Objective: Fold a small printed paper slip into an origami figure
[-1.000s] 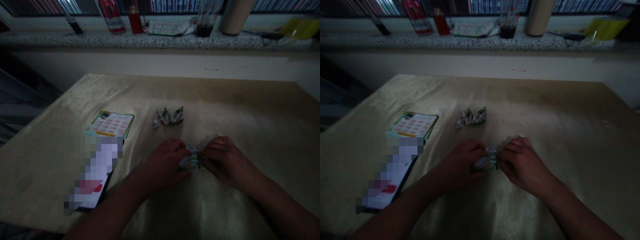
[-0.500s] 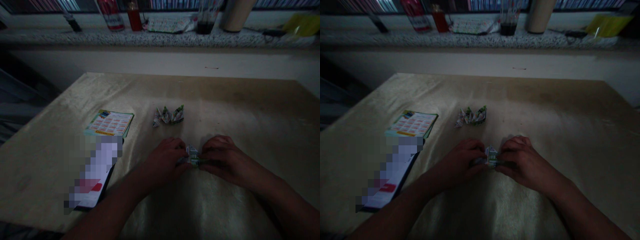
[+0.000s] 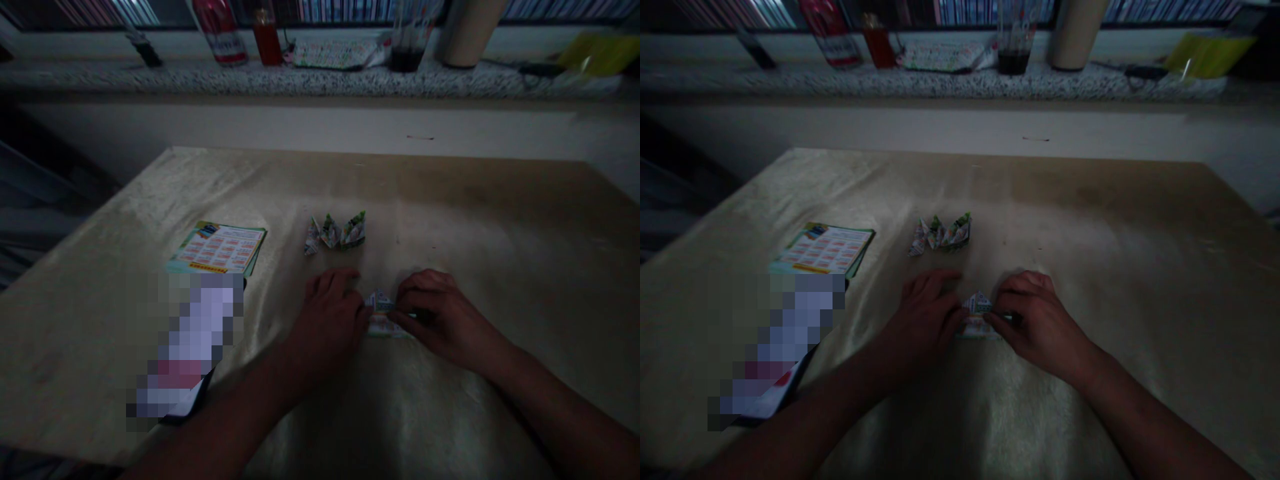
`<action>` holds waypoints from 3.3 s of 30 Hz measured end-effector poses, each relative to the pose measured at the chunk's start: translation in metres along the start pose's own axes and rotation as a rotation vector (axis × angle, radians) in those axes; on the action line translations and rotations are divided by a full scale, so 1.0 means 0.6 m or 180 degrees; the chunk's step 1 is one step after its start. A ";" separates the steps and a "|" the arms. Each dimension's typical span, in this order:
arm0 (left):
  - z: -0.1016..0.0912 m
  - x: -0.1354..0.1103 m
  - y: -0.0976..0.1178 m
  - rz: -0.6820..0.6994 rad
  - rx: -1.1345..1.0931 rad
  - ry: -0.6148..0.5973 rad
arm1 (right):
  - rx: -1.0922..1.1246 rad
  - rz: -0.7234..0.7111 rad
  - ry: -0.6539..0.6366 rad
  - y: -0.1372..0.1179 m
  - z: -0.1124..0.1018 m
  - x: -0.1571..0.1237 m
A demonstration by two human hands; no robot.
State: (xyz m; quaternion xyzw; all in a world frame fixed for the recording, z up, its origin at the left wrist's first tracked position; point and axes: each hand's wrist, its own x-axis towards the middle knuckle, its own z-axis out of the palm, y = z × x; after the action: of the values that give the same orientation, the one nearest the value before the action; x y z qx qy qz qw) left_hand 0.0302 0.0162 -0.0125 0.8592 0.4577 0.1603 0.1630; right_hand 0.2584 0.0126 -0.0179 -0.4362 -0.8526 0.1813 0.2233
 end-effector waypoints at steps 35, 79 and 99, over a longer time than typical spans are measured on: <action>-0.045 0.011 -0.023 -0.0931 -0.0002 -0.0480 | -0.0256 0.0680 -0.0106 0.033 -0.027 -0.030; -0.041 0.016 0.011 -0.1230 -0.3170 0.0376 | 0.3067 0.1745 0.1292 -0.062 -0.001 0.003; -0.037 0.007 0.012 -0.1075 -0.2680 0.1185 | 0.3277 0.1686 0.1631 -0.039 0.003 -0.007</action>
State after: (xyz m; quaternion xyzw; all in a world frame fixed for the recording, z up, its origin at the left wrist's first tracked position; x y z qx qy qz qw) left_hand 0.0285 0.0186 0.0110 0.5892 0.5075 0.4537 0.4353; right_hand 0.2443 -0.0038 -0.0083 -0.4986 -0.4388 0.5072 0.5491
